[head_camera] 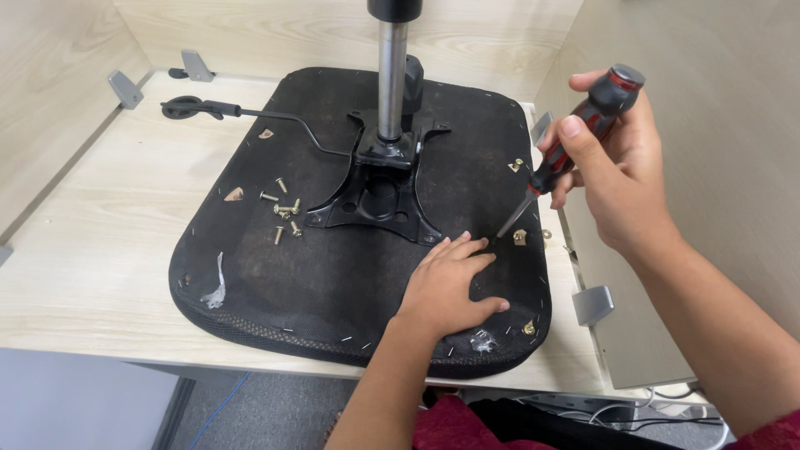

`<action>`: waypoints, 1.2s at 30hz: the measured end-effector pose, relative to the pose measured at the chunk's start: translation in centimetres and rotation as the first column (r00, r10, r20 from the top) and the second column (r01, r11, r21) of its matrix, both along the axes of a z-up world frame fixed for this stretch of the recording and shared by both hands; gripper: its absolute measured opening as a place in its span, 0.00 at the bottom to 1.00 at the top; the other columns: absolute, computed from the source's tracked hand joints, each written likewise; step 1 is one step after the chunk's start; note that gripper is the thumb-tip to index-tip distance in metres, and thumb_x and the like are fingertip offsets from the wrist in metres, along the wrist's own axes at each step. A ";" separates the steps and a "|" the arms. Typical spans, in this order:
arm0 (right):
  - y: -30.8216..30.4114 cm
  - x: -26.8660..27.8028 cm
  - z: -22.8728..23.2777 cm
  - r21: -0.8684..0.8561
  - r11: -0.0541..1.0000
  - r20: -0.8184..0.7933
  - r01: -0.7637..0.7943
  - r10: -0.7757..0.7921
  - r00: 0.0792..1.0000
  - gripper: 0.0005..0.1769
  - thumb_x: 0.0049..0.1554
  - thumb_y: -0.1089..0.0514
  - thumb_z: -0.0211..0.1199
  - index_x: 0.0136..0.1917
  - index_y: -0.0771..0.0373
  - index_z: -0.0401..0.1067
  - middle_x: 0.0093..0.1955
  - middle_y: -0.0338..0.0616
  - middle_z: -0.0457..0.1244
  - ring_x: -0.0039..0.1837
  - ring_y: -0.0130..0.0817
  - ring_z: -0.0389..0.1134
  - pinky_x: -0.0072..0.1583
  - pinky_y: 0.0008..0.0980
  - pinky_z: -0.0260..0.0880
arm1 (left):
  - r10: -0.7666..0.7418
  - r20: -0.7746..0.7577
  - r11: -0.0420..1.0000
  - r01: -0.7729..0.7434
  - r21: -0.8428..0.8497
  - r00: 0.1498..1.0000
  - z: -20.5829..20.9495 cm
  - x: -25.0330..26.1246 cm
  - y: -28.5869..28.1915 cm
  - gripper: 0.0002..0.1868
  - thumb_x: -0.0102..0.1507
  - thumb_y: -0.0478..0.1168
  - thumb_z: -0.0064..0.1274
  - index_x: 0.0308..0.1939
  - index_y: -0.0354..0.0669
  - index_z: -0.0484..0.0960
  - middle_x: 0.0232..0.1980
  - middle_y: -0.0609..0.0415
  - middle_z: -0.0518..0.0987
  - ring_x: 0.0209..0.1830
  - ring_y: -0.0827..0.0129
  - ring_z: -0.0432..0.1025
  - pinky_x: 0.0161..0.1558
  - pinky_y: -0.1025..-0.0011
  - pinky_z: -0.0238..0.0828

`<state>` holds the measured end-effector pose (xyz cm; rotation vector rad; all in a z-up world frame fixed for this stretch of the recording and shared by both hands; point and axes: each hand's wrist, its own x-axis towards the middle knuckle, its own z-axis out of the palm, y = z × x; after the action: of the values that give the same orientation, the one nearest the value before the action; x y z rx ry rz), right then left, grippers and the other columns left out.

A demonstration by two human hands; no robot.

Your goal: The person uses a screwdriver to tighten screws into the underside of an office chair seat, securing the seat to its central gas-lift column. The person works on multiple screw locations around the seat base.

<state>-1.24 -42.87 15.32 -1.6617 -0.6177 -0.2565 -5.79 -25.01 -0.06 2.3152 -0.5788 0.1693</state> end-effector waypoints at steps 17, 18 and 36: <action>-2.7 -3.6 -1.1 -0.210 0.975 -0.160 -0.073 0.039 0.986 0.16 0.65 0.55 0.56 0.63 0.60 0.60 0.45 0.48 0.67 0.38 0.28 0.67 0.32 0.24 0.67 | 0.006 -0.116 1.000 -0.003 0.030 0.993 2.2 -3.3 -3.1 0.09 0.51 0.51 0.66 0.35 0.64 0.91 0.68 0.60 0.73 0.79 0.55 0.51 0.77 0.44 0.27; -2.7 -3.7 -1.1 -0.219 0.973 -0.162 -0.074 0.038 0.986 0.16 0.65 0.55 0.56 0.63 0.60 0.60 0.45 0.47 0.67 0.40 0.27 0.68 0.32 0.24 0.67 | 0.011 -0.127 0.999 -0.005 0.042 0.992 2.3 -3.4 -3.2 0.08 0.51 0.51 0.67 0.34 0.64 0.91 0.68 0.61 0.73 0.79 0.55 0.50 0.77 0.43 0.26; -3.4 -3.8 -2.6 -0.215 0.969 -0.242 -0.121 0.067 0.968 0.17 0.64 0.55 0.55 0.63 0.61 0.59 0.45 0.50 0.67 0.37 0.32 0.69 0.32 0.28 0.72 | 0.068 -0.109 0.995 -0.076 -0.064 0.992 1.7 -3.0 -3.1 0.07 0.54 0.39 0.61 0.30 0.61 0.91 0.63 0.60 0.77 0.76 0.61 0.57 0.78 0.51 0.33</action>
<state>-5.04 -46.27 12.74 -1.8437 -0.5614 0.0834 -8.79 -28.10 1.61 2.2648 -0.4297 0.0971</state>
